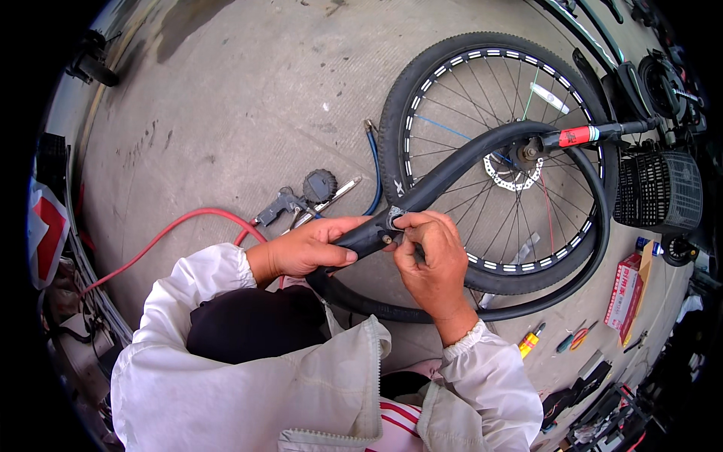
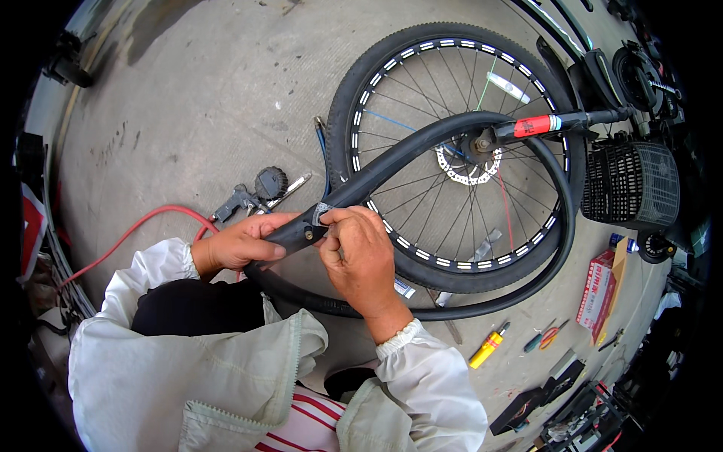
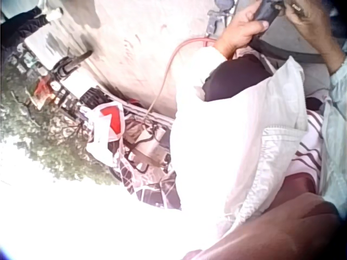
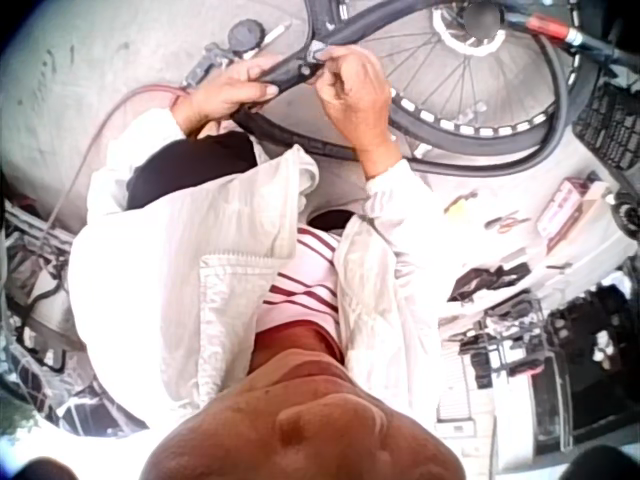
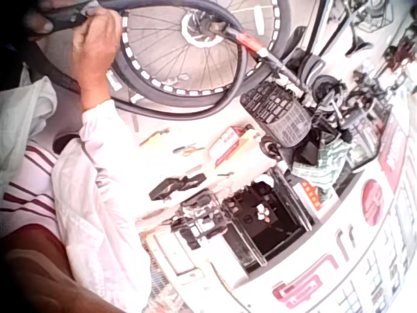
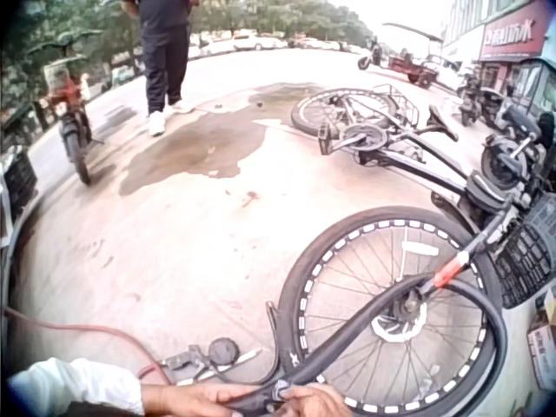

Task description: The person retrieves a tube and glue from inside a shop, then moves outside to a bicycle. They apply glue to the inner tube, attach a patch, and press it into place. The person handles the tube and patch by hand.

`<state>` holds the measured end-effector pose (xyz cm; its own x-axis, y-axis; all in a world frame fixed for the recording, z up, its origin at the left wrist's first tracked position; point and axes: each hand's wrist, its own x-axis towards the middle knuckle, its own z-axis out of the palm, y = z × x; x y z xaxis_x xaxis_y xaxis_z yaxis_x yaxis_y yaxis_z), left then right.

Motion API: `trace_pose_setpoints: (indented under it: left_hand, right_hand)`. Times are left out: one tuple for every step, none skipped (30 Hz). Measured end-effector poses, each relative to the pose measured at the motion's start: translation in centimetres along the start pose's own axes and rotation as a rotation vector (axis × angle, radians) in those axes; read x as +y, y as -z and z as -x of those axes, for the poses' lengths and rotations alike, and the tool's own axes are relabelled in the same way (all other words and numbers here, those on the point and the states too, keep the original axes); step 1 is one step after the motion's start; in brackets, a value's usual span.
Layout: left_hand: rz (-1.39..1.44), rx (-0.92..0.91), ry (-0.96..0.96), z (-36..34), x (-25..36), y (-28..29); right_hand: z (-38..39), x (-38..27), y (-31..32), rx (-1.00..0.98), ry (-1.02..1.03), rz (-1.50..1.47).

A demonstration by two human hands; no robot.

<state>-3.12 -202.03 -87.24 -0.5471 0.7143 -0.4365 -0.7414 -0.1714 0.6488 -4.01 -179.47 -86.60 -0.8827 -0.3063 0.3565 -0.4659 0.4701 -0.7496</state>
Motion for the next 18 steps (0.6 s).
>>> trace_pose_setpoints:
  left_hand:
    - [-0.002, -0.005, -0.004, 0.0, 0.1, 0.0]
    - [-0.016, 0.009, -0.017, -0.2, 0.1, -0.1]
    - [-0.03, 0.023, -0.03, -0.4, 0.0, -0.3]
    - [-0.044, 0.038, -0.042, -0.5, 0.0, -0.4]
    - [-0.05, 0.038, -0.042, -0.5, 0.0, -0.4]
    - [-0.055, 0.037, -0.042, -0.5, 0.0, -0.5]
    - [-0.062, 0.033, -0.042, -0.6, 0.0, -0.5]
    - [-0.063, 0.03, -0.019, -0.5, 0.0, -0.5]
    - [-0.064, 0.027, 0.005, -0.4, 0.1, -0.4]
    - [-0.065, 0.025, 0.028, -0.2, 0.1, -0.3]
    - [-0.069, 0.021, 0.027, -0.1, -0.4, -0.1]
    - [-0.073, 0.015, 0.027, -0.2, -1.1, 0.3]
    - [-0.076, 0.01, 0.026, -0.3, -1.2, 0.2]
    - [-0.082, 0.01, 0.016, -0.4, -1.0, 0.2]
    - [-0.089, 0.009, 0.005, -0.5, -0.7, 0.1]
    - [-0.094, 0.013, -0.004, -0.6, -0.4, 0.0]
    - [-0.058, -0.003, -0.025, -0.6, -0.4, 0.1]
    - [-0.021, -0.02, -0.047, -0.6, -0.5, 0.2]
  right_hand:
    - [-0.1, 0.1, 0.2, 0.013, -0.081, -0.026]
    - [-0.2, 0.1, 0.3, 0.026, -0.163, -0.052]
    - [-0.2, 0.1, 0.4, 0.064, -0.237, -0.097]
    - [-0.3, 0.1, 0.5, 0.082, -0.25, -0.087]
    - [-0.4, 0.3, 0.7, 0.1, -0.262, -0.077]
    - [-0.6, 0.3, 0.9, 0.117, -0.274, -0.068]
    - [-1.0, 0.2, 1.2, 0.088, -0.182, 0.006]
    - [-1.0, 0.2, 1.3, 0.013, -0.121, 0.006]
    - [-1.0, 0.2, 1.3, -0.062, -0.06, 0.007]
    - [-1.0, 0.1, 1.2, -0.138, 0.001, 0.006]
    - [-1.0, -0.2, 1.2, -0.18, 0.005, -0.015]
    - [-1.0, -0.3, 1.3, -0.2, -0.067, -0.098]
    - [-1.0, -0.5, 1.4, -0.221, -0.139, -0.179]
    - [-0.9, -0.6, 1.6, -0.24, -0.211, -0.261]
    - [-0.7, -0.7, 1.8, -0.182, -0.469, -0.491]
    - [-0.8, -0.4, 2.0, -0.079, -0.453, -0.411]
    - [-0.7, 0.0, 2.2, 0.024, -0.436, -0.33]
    - [-0.7, 0.3, 2.3, 0.127, -0.417, -0.249]
